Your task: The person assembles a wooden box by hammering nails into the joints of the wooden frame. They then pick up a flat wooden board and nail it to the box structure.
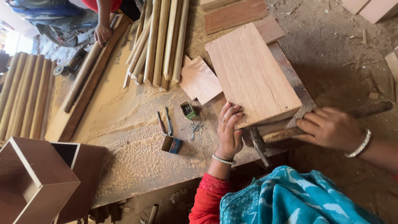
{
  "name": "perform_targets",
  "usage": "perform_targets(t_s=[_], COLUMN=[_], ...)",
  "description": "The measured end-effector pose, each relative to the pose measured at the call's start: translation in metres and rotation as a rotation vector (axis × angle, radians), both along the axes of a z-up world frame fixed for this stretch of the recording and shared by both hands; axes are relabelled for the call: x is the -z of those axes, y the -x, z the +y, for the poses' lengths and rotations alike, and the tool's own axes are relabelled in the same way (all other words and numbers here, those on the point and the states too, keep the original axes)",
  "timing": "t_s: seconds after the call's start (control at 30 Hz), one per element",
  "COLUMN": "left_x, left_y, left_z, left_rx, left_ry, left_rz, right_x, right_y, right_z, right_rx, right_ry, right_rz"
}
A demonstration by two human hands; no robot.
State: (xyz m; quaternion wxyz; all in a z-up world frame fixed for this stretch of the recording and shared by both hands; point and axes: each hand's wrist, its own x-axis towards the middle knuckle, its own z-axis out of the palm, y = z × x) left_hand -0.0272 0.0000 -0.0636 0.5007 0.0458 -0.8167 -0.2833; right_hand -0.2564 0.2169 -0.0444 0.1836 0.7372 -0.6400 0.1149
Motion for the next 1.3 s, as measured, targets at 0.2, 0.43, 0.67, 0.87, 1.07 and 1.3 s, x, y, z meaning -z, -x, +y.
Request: perform_targets(t_s=[0.2, 0.43, 0.67, 0.87, 1.07, 1.3], left_x=[0.002, 0.011, 0.013, 0.011, 0.006, 0.014], left_y=[0.000, 0.004, 0.002, 0.000, 0.006, 0.004], left_z=[0.001, -0.002, 0.002, 0.000, -0.004, 0.002], left_rx=[-0.008, 0.006, -0.002, 0.000, -0.018, -0.023], left_ry=[-0.002, 0.013, -0.013, 0.003, 0.020, 0.009], left_rz=[-0.006, 0.041, 0.027, 0.026, 0.069, 0.052], right_x=[-0.011, -0.095, -0.119, -0.154, -0.134, -0.120], right_y=[-0.003, -0.021, -0.020, -0.039, -0.031, -0.027], right_z=[0.001, -0.005, -0.028, -0.021, -0.022, -0.018], right_rx=[-0.064, 0.198, 0.243, 0.001, 0.169, 0.135], right_ry=[0.100, -0.170, -0.504, 0.192, -0.143, -0.036], right_rz=[-0.127, -0.400, -0.113, -0.539, 0.056, -0.302])
